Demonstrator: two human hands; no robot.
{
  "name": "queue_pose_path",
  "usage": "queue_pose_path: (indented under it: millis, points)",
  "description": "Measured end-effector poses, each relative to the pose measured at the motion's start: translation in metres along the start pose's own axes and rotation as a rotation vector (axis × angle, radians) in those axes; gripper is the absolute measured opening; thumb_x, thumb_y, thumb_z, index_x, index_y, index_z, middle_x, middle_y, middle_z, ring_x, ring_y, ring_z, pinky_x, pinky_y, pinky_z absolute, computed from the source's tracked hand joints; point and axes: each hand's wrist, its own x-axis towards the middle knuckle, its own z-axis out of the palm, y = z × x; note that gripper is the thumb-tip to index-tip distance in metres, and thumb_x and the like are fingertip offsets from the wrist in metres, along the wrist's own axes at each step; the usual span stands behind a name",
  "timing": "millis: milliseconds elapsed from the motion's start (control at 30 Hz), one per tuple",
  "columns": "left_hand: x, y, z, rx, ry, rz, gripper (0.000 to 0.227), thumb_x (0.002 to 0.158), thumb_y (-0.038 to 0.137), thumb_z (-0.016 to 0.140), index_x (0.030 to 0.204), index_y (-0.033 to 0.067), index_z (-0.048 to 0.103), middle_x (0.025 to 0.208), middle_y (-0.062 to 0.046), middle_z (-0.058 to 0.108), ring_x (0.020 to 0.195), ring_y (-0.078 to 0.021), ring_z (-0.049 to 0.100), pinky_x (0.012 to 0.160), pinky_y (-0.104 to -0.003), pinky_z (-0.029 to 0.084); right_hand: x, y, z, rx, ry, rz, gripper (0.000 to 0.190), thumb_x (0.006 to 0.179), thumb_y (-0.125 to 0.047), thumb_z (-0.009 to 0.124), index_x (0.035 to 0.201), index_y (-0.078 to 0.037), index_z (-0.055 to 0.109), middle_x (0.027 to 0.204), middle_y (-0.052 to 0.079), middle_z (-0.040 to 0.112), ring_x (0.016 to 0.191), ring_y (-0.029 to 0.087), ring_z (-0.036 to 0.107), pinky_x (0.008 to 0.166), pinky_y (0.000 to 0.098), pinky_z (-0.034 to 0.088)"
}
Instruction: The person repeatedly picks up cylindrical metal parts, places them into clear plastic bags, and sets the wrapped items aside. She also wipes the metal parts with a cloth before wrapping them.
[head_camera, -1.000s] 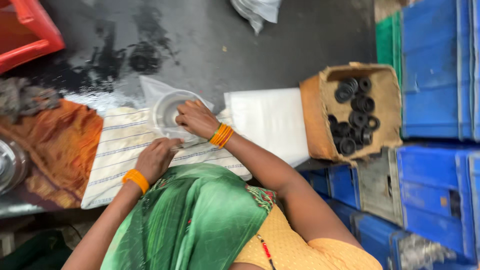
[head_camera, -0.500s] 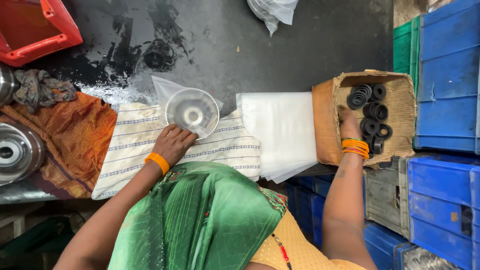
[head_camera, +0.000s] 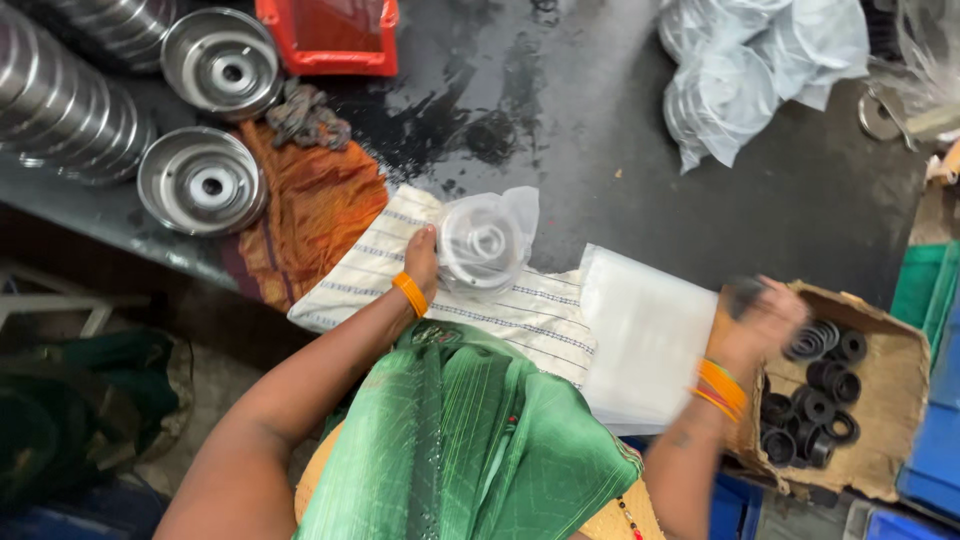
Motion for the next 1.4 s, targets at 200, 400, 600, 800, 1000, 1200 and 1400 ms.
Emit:
queue_pose_path:
  millis: [200,400,600,800,1000,1200,1400]
  points:
    - [-0.031,0.041,-0.002,0.763,-0.035,0.4,0.042,0.099,0.001,0.042,0.141,0.0026,0.047,0.139,-0.023,0.051,0.124,-0.0336,0.057,0.108,-0.043,0.046,-0.018,-0.231,0.113,0.888,-0.723,0.207,0.021,0.102,-0.022,0.06,0.106,-0.009,0.076,0.108,0.007,0.056,0.089,0.017,0.057,0.079,0.0293,0.048]
    - [-0.074,0.105,0.005,1.129,-0.193,0.911,0.053,0.097,0.015,0.068,0.144,0.0031,0.045,0.152,-0.021,0.045,0.142,-0.0375,0.044,0.119,-0.048,0.036,-0.004,-0.306,0.109,0.698,-0.675,-0.182,0.015,0.1,-0.02,0.065,0.105,-0.007,0.071,0.102,0.01,0.06,0.1,0.032,0.055,0.092,0.0419,0.044]
    - [-0.068,0.106,0.012,1.093,-0.352,0.885,0.071,0.081,0.039,0.083,0.139,0.0098,0.053,0.149,-0.015,0.047,0.142,-0.036,0.04,0.121,-0.048,0.034,0.01,-0.313,0.109,0.611,-0.791,-0.359,0.02,0.097,-0.022,0.065,0.113,-0.01,0.064,0.107,0.009,0.061,0.104,0.031,0.056,0.093,0.0453,0.043]
    - [-0.054,0.078,0.002,1.144,-0.291,0.76,0.079,0.07,0.029,0.089,0.133,0.0007,0.05,0.147,-0.024,0.04,0.143,-0.0428,0.034,0.122,-0.051,0.027,0.026,-0.352,0.113,0.713,-0.717,-0.649,0.034,0.092,-0.018,0.058,0.125,-0.008,0.059,0.125,0.013,0.061,0.128,0.031,0.052,0.115,0.0508,0.033]
    - [-0.063,0.104,-0.001,0.588,-0.087,0.711,0.045,0.095,0.024,0.063,0.137,0.007,0.056,0.155,-0.023,0.044,0.15,-0.0428,0.039,0.127,-0.051,0.029,-0.018,-0.327,0.168,0.592,-0.994,-0.691,0.042,0.096,-0.035,0.054,0.133,-0.014,0.059,0.131,0.01,0.063,0.132,0.027,0.052,0.117,0.0536,0.035]
    - [-0.03,0.145,0.092,1.545,-0.939,0.567,0.058,0.095,0.063,0.041,0.124,0.0203,0.068,0.101,-0.021,0.069,0.103,-0.0466,0.063,0.099,-0.068,0.037,-0.123,-0.291,0.238,2.377,-1.098,1.022,0.099,0.062,-0.093,0.057,0.144,-0.038,0.044,0.156,0.026,0.028,0.133,0.054,0.037,0.11,0.0765,0.031]
    - [-0.022,0.137,0.087,1.23,-0.976,0.867,0.083,0.094,0.077,0.044,0.133,0.0062,0.064,0.093,-0.023,0.069,0.093,-0.0438,0.065,0.092,-0.066,0.042,-0.166,-0.351,0.215,2.471,0.203,1.246,0.112,0.06,-0.105,0.044,0.153,-0.042,0.032,0.154,0.053,0.003,0.132,0.071,0.024,0.098,0.0867,0.025]
